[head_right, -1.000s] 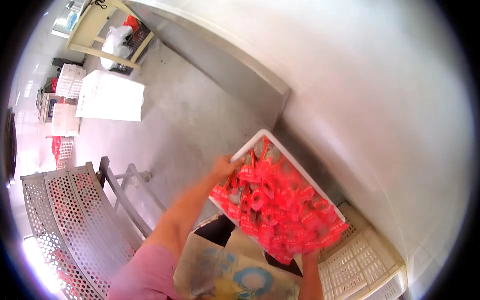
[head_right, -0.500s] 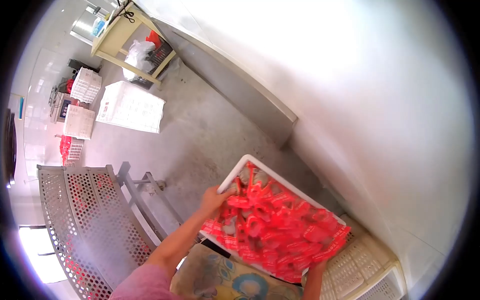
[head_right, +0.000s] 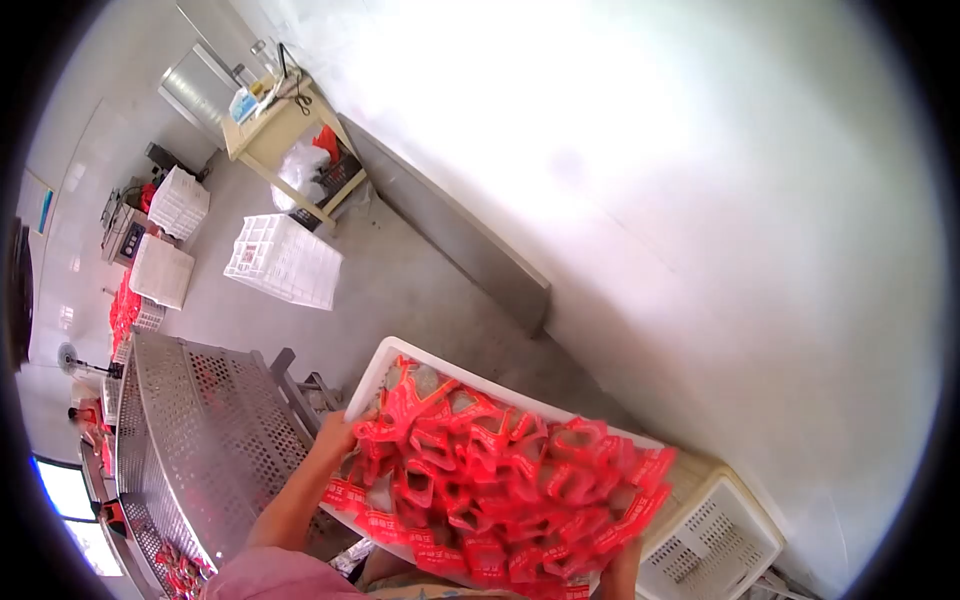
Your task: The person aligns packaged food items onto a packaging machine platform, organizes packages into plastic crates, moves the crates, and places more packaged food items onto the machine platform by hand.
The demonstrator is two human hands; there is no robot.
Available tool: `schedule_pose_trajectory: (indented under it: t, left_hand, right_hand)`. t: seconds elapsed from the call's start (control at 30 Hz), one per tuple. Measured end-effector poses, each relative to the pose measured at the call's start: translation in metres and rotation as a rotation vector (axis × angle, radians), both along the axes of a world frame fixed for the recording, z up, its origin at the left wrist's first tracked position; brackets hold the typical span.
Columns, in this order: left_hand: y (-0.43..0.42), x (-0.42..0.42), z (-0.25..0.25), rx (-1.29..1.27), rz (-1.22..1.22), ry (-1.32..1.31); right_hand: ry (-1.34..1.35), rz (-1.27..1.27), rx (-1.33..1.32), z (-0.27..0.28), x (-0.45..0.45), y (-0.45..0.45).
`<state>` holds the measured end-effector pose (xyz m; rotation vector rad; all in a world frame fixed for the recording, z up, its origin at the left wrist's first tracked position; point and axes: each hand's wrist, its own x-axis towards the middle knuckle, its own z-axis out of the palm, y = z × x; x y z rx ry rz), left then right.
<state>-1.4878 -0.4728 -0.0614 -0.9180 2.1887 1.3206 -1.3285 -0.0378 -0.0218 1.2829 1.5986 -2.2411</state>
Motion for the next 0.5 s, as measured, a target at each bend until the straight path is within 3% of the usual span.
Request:
schedule_pose_trajectory:
  t: [0.13, 0.27, 0.33, 0.5]
  left_hand:
    - [0.014, 0.014, 0.098, 0.070, -0.012, -0.003]
    - [0.018, 0.062, 0.135, 0.231, 0.063, 0.081]
    - [0.024, 0.086, 0.130, 0.344, 0.123, 0.148]
    - [0.008, 0.090, 0.079, 0.194, 0.057, 0.197]
  right_hand:
    - [-0.060, 0.121, 0.269, 0.096, 0.010, 0.016]
    - [0.084, 0.086, 0.423, 0.148, 0.042, 0.018]
    - [0.102, 0.076, 0.451, 0.149, 0.068, 0.022]
    - [0.224, -0.035, 0.360, 0.078, 0.110, -0.002]
